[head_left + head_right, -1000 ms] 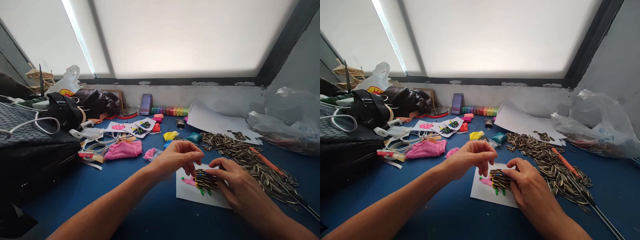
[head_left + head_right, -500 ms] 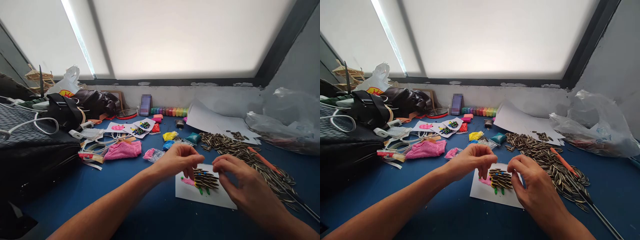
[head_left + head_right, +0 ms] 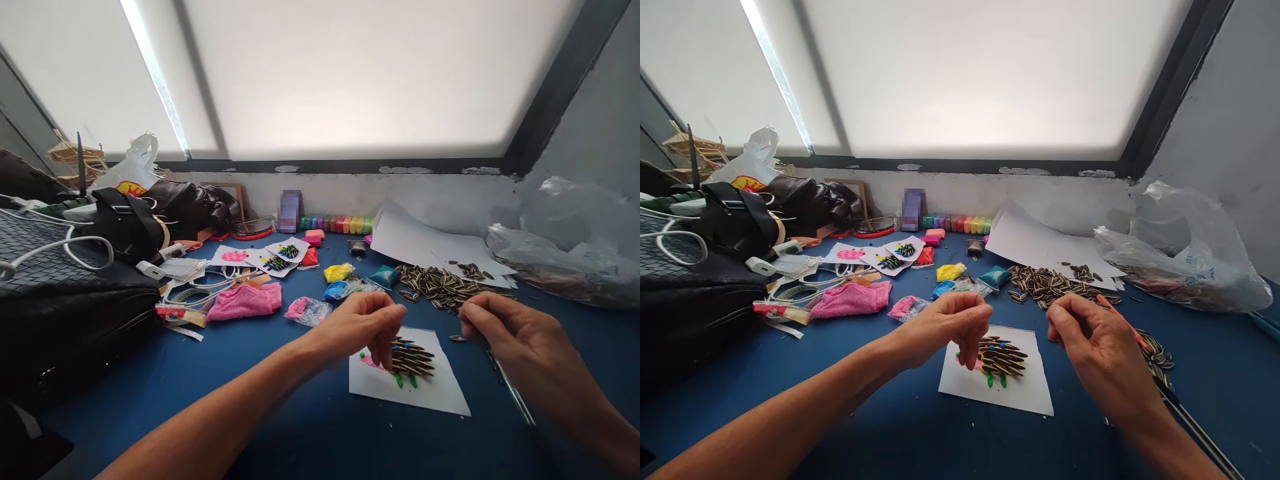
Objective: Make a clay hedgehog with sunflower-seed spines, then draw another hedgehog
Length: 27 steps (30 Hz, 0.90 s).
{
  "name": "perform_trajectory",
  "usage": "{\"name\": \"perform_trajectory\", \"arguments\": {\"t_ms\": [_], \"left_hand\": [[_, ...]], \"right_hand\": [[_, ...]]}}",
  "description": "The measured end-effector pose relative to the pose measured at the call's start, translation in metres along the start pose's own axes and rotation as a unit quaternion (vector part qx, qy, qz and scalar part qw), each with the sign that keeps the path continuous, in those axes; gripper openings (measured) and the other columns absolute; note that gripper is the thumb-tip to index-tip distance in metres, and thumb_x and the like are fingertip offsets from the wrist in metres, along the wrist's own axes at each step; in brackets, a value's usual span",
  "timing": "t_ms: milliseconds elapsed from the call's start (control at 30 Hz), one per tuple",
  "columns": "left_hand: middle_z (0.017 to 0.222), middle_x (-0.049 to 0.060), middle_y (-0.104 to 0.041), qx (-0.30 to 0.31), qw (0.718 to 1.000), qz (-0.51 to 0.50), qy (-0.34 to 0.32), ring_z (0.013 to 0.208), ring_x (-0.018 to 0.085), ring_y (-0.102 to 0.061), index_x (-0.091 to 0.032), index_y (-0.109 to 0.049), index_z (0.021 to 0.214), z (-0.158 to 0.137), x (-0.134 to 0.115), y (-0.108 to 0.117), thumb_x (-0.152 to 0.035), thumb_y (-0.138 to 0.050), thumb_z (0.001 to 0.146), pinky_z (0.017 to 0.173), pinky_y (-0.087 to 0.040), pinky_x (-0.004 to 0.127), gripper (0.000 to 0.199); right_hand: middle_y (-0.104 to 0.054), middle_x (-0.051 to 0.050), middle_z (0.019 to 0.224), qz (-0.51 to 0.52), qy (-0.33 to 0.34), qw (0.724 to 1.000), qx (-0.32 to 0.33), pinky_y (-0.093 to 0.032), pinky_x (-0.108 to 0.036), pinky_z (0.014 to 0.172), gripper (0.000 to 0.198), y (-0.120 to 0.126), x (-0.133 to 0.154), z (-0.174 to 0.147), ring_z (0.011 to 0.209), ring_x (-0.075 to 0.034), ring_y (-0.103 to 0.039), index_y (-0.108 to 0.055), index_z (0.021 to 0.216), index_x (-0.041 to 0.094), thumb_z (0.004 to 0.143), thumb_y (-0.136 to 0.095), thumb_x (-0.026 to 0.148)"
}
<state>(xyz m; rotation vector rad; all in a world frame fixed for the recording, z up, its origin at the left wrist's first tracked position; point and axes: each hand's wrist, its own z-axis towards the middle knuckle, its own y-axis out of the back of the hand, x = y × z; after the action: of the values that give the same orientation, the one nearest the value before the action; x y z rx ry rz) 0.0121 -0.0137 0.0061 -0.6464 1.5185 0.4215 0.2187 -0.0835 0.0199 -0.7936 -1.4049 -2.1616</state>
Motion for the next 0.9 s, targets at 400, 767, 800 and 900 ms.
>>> {"name": "perform_trajectory", "arguments": {"t_ms": [400,767,800,900], "left_hand": [[0.074,0.000,-0.064,-0.031,0.999,-0.028,-0.014,0.050,0.006,-0.060,-0.012,-0.065,0.088,0.003,0.001,0.005,-0.032,-0.073,0.075,0.048,-0.042,0.019,0.026],[0.059,-0.002,-0.060,-0.003,1.000,-0.026,-0.012,0.046,0.007,-0.057,-0.012,-0.060,0.076,0.003,0.005,0.005,-0.050,-0.064,0.082,0.044,-0.041,0.018,0.038],[0.057,-0.003,-0.058,-0.002,1.000,-0.024,-0.016,0.045,0.007,-0.055,-0.012,-0.060,0.076,0.003,0.006,0.005,-0.051,-0.063,0.082,0.044,-0.040,0.018,0.039],[0.054,-0.004,-0.056,-0.005,1.000,-0.017,-0.024,0.044,0.006,-0.054,-0.012,-0.060,0.075,0.003,0.006,0.003,-0.052,-0.062,0.082,0.044,-0.039,0.018,0.040]], "right_hand": [[-0.066,-0.003,0.071,0.018,-0.034,0.999,-0.025,-0.042,-0.027,0.049,0.016,0.001,-0.005,0.006,0.057,-0.017,-0.056,-0.066,0.077,0.024,0.075,-0.055,0.036],[-0.071,-0.007,0.071,0.079,-0.049,0.996,-0.008,-0.055,-0.034,0.057,0.036,-0.002,-0.012,0.011,0.064,-0.022,-0.065,-0.072,0.079,0.021,0.075,-0.059,0.054],[-0.072,-0.007,0.080,0.068,-0.040,0.997,-0.005,-0.055,-0.034,0.059,0.034,-0.004,-0.014,0.010,0.069,-0.022,-0.066,-0.072,0.088,0.022,0.075,-0.060,0.050],[-0.072,-0.005,0.091,0.027,0.001,1.000,-0.014,-0.055,-0.031,0.061,0.030,-0.010,-0.015,0.005,0.078,-0.023,-0.067,-0.070,0.097,0.024,0.076,-0.060,0.043]]}}
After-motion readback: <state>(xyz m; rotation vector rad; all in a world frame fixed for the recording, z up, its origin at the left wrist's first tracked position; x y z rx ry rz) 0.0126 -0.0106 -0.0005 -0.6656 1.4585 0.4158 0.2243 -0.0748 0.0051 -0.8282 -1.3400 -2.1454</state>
